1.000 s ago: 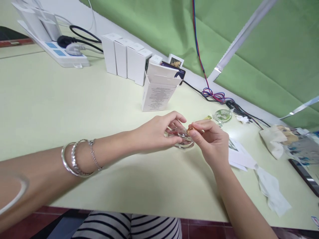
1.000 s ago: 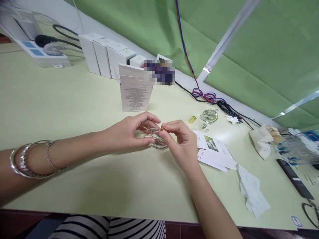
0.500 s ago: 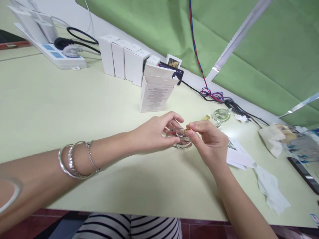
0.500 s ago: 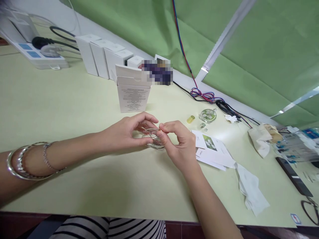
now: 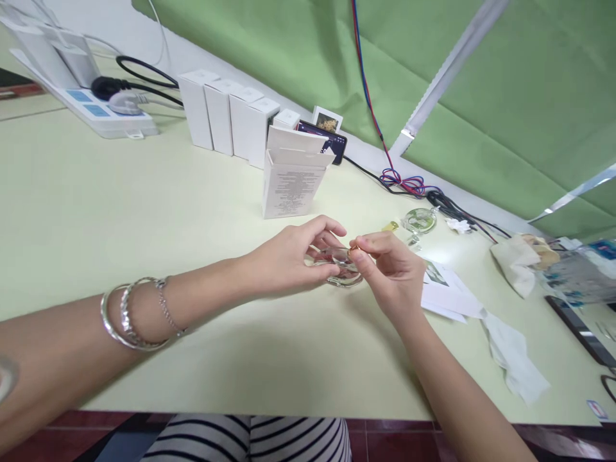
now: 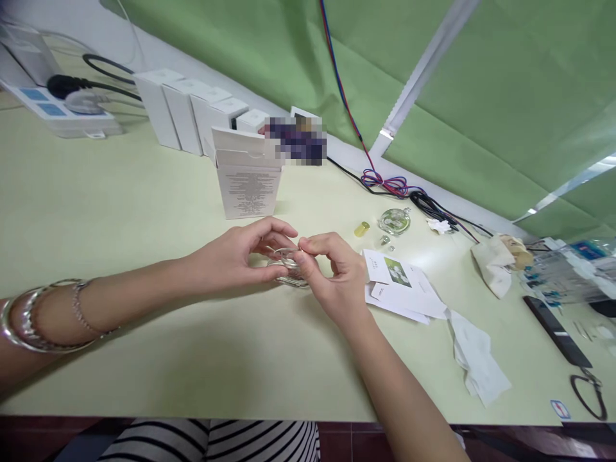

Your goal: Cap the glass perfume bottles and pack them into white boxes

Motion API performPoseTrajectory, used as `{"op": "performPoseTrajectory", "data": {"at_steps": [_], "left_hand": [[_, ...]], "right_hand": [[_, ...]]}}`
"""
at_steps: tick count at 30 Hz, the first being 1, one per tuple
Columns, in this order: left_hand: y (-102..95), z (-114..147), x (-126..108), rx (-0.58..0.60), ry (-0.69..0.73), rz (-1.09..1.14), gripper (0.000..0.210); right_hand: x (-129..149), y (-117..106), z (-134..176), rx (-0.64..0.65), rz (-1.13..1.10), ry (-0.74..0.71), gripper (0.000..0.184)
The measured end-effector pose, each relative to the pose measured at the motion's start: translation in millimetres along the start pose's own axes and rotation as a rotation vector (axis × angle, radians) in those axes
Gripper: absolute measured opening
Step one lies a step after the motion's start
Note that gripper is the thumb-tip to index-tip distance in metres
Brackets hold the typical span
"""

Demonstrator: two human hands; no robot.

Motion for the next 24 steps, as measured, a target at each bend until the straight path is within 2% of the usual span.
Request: {"op": "performPoseTrajectory", "data": {"at_steps": [7, 10, 13, 16, 17, 20, 22, 24], "left_hand": [[1.1, -2, -2, -0.002, -0.012, -0.003, 0.037], [0.7, -2, -3, 0.009, -0.023, -0.003, 0.038], [-1.1, -1, -2, 0.007, -0.055, -0.021, 0.039], [-2.4, 0, 0, 0.007, -0.070, -0.041, 0.039], [-2.5, 0, 0, 0.009, -0.072, -0.046, 0.039], [-2.1, 0, 1, 0.015, -0.071, -0.055, 0.039], [-1.7, -1, 1, 0.018, -0.060, -0.060, 0.039], [-1.8, -1, 1, 0.018, -0.046, -0.066, 0.039]], "right_hand": [[-3, 3, 4, 0.035, 0.057, -0.034, 0.009], [-3, 1, 5, 0.091, 0.077, -0.051, 0.019], [-1, -20, -7, 0.040, 0.196, -0.109, 0.032], [-4, -59, -32, -0.103, 0.563, -0.057, 0.021], [-9, -71, -41, -0.076, 0.730, 0.008, 0.020], [-29, -96, -65, 0.003, 0.894, 0.130, 0.016], [-47, -99, -73, 0.099, 0.956, 0.195, 0.017], [-65, -92, -76, 0.207, 0.994, 0.260, 0.021]]}}
Point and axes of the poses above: each hand's wrist, its own z-axis away from the middle knuckle, its own y-axis out of the palm, x = y × z, the point moved 2 cm from there along -z, towards the middle knuckle, and after that the axes turned 6 degrees about -x, right-handed, at the moved point
